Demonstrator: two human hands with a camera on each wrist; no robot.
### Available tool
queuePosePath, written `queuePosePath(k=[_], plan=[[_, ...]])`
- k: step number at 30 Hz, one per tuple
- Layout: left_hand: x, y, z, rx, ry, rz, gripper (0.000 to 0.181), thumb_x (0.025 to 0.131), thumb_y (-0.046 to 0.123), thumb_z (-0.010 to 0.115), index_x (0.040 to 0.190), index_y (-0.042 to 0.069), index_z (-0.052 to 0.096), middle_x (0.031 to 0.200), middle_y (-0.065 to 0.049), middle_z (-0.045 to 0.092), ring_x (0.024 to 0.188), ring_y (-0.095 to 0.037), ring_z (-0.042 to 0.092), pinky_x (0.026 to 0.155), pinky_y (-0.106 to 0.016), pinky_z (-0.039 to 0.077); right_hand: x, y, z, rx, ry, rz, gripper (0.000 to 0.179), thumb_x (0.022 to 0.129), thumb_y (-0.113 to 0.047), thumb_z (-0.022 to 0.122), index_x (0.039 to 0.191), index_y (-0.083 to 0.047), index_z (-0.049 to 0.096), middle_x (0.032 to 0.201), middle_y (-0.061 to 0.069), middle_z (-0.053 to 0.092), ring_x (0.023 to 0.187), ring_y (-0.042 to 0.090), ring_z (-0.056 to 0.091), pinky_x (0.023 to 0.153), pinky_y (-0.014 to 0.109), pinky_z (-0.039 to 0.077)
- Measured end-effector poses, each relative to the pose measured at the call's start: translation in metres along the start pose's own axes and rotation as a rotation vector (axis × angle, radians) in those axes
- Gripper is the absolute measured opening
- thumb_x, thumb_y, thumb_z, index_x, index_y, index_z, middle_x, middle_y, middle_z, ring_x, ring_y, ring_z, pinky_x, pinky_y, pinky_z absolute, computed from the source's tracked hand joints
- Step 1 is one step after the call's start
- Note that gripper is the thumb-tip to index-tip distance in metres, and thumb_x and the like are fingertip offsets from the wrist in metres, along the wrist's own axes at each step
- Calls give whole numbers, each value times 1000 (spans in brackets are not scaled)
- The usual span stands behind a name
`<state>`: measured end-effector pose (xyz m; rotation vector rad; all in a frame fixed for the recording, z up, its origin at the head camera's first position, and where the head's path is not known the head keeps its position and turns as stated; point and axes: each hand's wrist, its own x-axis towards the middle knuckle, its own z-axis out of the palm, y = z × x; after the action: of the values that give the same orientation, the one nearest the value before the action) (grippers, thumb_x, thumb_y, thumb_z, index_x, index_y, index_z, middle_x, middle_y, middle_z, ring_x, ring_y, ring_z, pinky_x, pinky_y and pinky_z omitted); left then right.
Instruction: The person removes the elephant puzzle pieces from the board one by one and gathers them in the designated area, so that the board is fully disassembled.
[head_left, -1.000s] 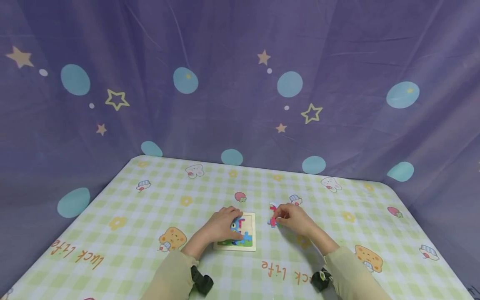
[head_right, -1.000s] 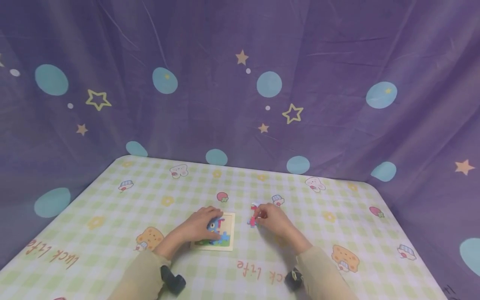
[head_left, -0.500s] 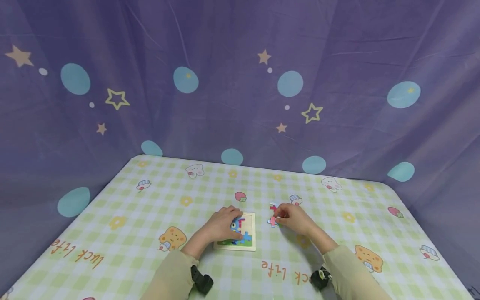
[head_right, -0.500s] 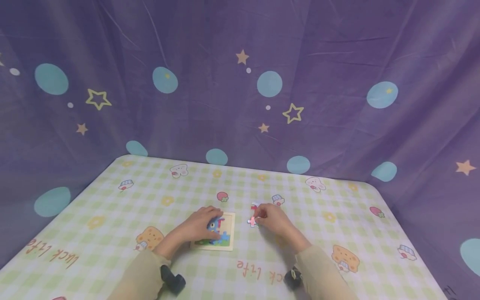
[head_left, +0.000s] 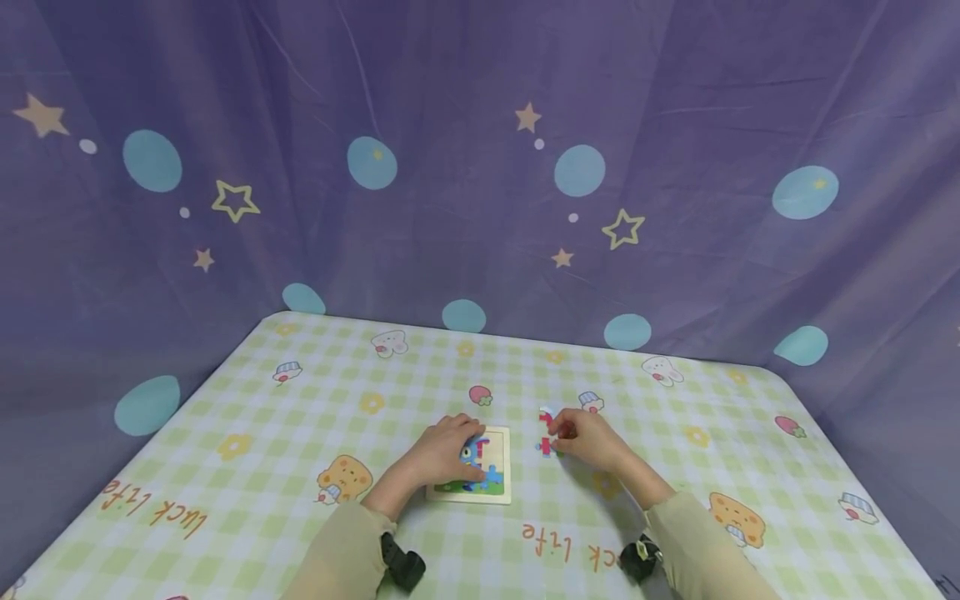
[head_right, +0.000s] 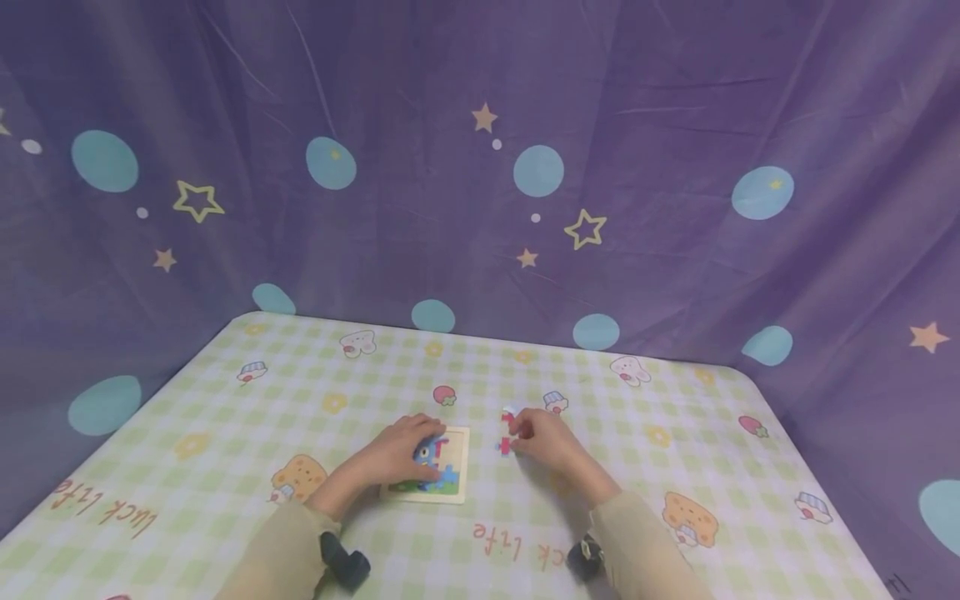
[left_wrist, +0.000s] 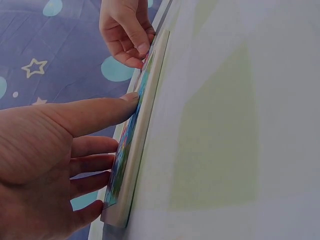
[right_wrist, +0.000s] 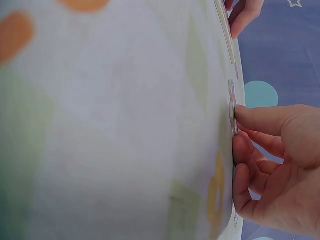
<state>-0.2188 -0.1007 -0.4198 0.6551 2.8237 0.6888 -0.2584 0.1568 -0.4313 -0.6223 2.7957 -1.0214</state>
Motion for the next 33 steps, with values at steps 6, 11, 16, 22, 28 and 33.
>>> queuePosePath(k=[6, 11, 16, 22, 28, 33], plan=[[0, -1, 0, 0, 9, 8, 66, 74, 34, 73, 128, 4, 50, 129, -12, 48, 116, -28, 43, 95, -49, 36, 0, -1, 1, 18, 0, -1, 8, 78, -7, 67, 84, -7, 62, 72, -3, 56, 66, 10, 49, 60, 21, 41], [-1, -1, -1, -1, 12, 13, 66, 74, 33, 73, 128, 4, 50, 129, -12, 48, 115, -28, 44, 95, -48, 36, 1, -2, 1, 11, 4, 6, 8, 78, -7, 68, 84, -7, 62, 73, -3, 57, 66, 10, 48, 61, 21, 41], [0, 0, -1, 1, 8, 18, 66, 74, 34, 73, 128, 4, 50, 130, -12, 47, 116, -28, 43, 95, -48, 36, 0, -2, 0, 2, 0, 13, 7, 79, -8, 67, 84, -8, 62, 72, -3, 56, 66, 10, 47, 61, 21, 40], [-2, 0, -1, -8, 5, 12, 67, 74, 35, 72, 129, 4, 49, 131, -12, 47, 118, -29, 42, 97, -48, 35, -1, -3, 0, 5, 3, -2, 8, 79, -10, 67, 85, -7, 62, 73, -3, 57, 66, 10, 49, 62, 21, 41], [-2, -1, -1, -7, 3, 13, 67, 75, 34, 72, 129, 4, 49, 131, -12, 46, 118, -29, 42, 97, -48, 35, -4, -8, -1, 18, 10, 5, 7, 80, -9, 66, 85, -7, 62, 72, -2, 56, 64, 9, 49, 59, 21, 41], [-1, -2, -1, -10, -5, 24, 67, 75, 35, 72, 130, 4, 48, 132, -12, 46, 118, -29, 42, 97, -49, 35, -7, -17, 1, 27, 28, 11, 7, 78, -8, 67, 82, -8, 62, 71, -2, 56, 62, 11, 49, 55, 22, 42]])
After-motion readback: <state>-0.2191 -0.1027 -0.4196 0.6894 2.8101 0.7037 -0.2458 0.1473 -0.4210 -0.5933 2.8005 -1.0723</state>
